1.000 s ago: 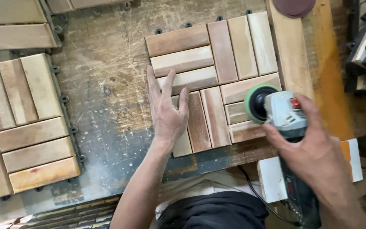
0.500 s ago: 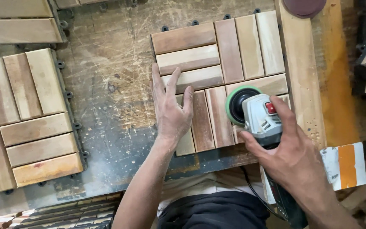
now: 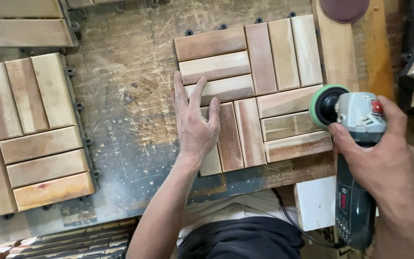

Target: Sanding the surface of interlocking wooden deck tiles using a power orbital sander to achieve a smooth finish.

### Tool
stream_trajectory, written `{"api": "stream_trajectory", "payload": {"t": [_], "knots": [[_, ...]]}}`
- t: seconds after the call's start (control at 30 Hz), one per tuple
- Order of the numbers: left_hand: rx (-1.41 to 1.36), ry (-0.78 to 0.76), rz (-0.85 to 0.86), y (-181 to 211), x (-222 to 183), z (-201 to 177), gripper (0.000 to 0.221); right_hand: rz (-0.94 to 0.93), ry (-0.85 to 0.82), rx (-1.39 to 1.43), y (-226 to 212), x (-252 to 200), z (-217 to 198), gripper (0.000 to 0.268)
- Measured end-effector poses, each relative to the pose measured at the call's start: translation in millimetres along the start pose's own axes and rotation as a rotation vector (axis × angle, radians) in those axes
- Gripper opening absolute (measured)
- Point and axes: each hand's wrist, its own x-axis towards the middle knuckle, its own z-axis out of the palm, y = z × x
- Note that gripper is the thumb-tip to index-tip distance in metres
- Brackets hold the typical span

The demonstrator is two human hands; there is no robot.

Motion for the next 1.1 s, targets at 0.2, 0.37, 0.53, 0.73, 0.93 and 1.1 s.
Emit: {"api": "stream_trajectory", "payload": {"t": [0.2, 0.37, 0.53, 0.73, 0.93, 1.1], "knots": [[-0.027, -0.004, -0.008, 3, 1, -2, 0.045, -0.1, -0.246, -0.003, -19, -30, 11, 0.097], [-0.037, -0.003, -0.022, 5, 2, -3, 0.045, -0.3, -0.244, -0.034, 4, -37, 29, 0.103], [-0.052, -0.021, -0.049, 6, 3, -5, 0.046, -0.075, -0.261, -0.062, -9, -34, 5, 0.099], [-0.048, -0.018, -0.048, 8, 2, -5, 0.046, 0.016, -0.06, -0.001, -4, -10, -2, 0.089], [-0.038, -0.031, -0.058, 10, 3, -5, 0.046, -0.125, -0.255, -0.036, 1, -28, 14, 0.096], [-0.066, -0.032, -0.067, 11, 3, -6, 0.043, -0.306, -0.247, -0.078, 27, -32, 33, 0.103]]}}
